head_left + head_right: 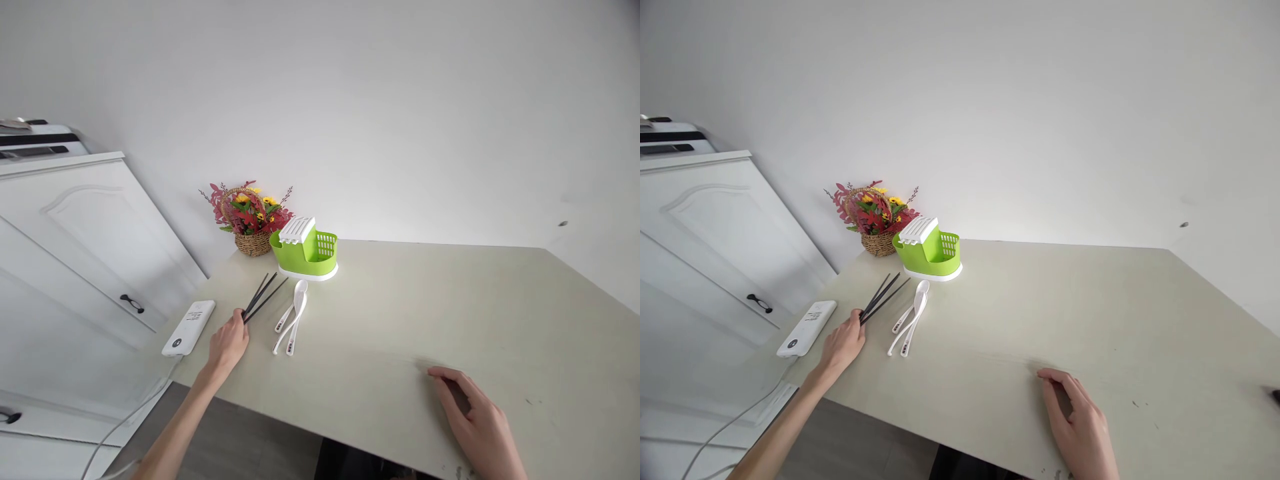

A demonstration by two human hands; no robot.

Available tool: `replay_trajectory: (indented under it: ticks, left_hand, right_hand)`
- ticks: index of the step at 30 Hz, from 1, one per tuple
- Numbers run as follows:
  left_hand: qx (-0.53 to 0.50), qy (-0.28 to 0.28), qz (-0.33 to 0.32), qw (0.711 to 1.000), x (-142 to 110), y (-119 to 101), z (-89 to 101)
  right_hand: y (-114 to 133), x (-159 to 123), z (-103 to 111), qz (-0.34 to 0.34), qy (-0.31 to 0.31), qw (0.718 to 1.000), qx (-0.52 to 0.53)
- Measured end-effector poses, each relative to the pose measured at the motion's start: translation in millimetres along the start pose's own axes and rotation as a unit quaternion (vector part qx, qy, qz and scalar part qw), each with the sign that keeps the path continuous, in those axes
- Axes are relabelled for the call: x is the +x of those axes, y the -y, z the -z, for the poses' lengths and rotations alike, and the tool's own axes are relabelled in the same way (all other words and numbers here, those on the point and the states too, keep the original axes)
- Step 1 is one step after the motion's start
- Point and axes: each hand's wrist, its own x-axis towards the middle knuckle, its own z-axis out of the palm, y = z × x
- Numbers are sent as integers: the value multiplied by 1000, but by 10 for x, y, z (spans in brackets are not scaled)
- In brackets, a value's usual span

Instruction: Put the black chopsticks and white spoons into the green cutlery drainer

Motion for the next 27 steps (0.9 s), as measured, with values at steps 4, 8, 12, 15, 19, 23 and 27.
replay_trajectory:
  ticks: [4,8,12,15,19,23,27]
  left_hand:
    - [-249,5,3,968,-143,-42,135]
    - [-498,139,-36,855,-490,-438,388]
    - [-535,279,-115,789,-760,-1028,448]
    - [-455,249,-177,836,-847,-1411,318]
    - [-234,136,-228,935,-900,-1787,145]
    - [-63,72,-266,959,-941,-2039,73]
    - [11,30,-286,958,-980,-2176,26]
  right_hand:
    - [21,-11,-2,2,-3,1000,1]
    - [28,-20,-7,16,-8,1000,3]
    - [-21,11,-4,22,-6,1000,0]
    - [-64,51,0,35,6,999,-2]
    - [-68,85,3,53,1,999,3]
    - [-49,93,-2,54,-2,998,18]
    - [-48,96,-7,45,10,998,36]
